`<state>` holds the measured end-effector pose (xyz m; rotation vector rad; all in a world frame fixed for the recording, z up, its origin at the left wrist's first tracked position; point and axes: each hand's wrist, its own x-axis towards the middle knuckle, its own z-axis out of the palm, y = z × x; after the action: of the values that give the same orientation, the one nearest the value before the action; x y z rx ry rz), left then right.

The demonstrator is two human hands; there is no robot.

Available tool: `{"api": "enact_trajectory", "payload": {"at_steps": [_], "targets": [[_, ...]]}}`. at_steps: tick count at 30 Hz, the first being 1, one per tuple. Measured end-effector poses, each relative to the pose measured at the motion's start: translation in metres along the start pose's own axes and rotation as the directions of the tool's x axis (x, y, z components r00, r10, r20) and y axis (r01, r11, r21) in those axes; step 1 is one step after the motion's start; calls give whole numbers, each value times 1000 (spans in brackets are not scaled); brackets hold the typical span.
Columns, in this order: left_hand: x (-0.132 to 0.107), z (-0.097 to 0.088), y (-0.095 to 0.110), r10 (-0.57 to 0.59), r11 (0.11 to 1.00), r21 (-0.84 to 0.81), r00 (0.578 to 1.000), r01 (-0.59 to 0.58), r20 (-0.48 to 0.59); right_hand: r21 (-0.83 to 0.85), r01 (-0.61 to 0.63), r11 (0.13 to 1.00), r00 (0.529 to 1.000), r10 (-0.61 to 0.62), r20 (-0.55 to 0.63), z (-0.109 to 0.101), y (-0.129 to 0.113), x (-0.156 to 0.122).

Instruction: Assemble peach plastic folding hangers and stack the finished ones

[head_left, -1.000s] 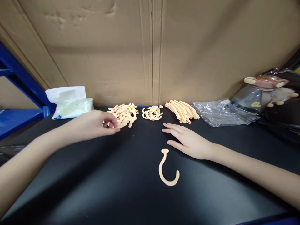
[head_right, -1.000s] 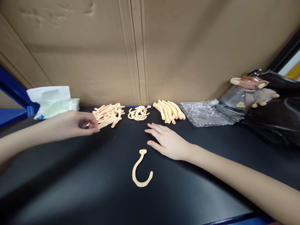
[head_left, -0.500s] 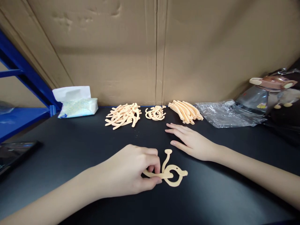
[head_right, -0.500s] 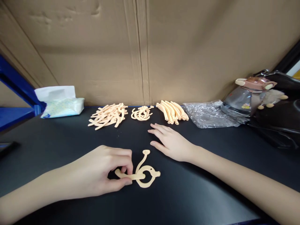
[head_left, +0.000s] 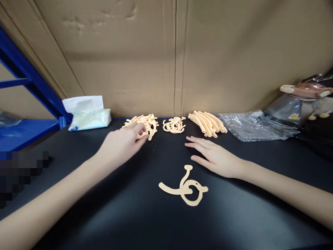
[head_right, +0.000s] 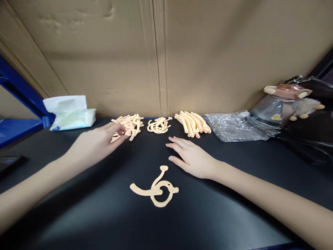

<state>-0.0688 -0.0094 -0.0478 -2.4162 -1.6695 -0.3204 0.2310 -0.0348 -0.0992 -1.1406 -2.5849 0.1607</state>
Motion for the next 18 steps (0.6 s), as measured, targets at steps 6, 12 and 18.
{"api": "enact_trajectory", "payload": {"at_steps": [6,12,18], "targets": [[15,10,-41,-113,993,35,994,113,-14,21,-4,1000,1000,4,-18,0,0,0],[17,15,-46,-110,994,6,994,110,-7,11,8,1000,1000,-8,-18,0,0,0],[17,11,-40,-186,981,-69,982,184,-31,-15,12,1000,1000,-12,-3,0,0,0]]}}
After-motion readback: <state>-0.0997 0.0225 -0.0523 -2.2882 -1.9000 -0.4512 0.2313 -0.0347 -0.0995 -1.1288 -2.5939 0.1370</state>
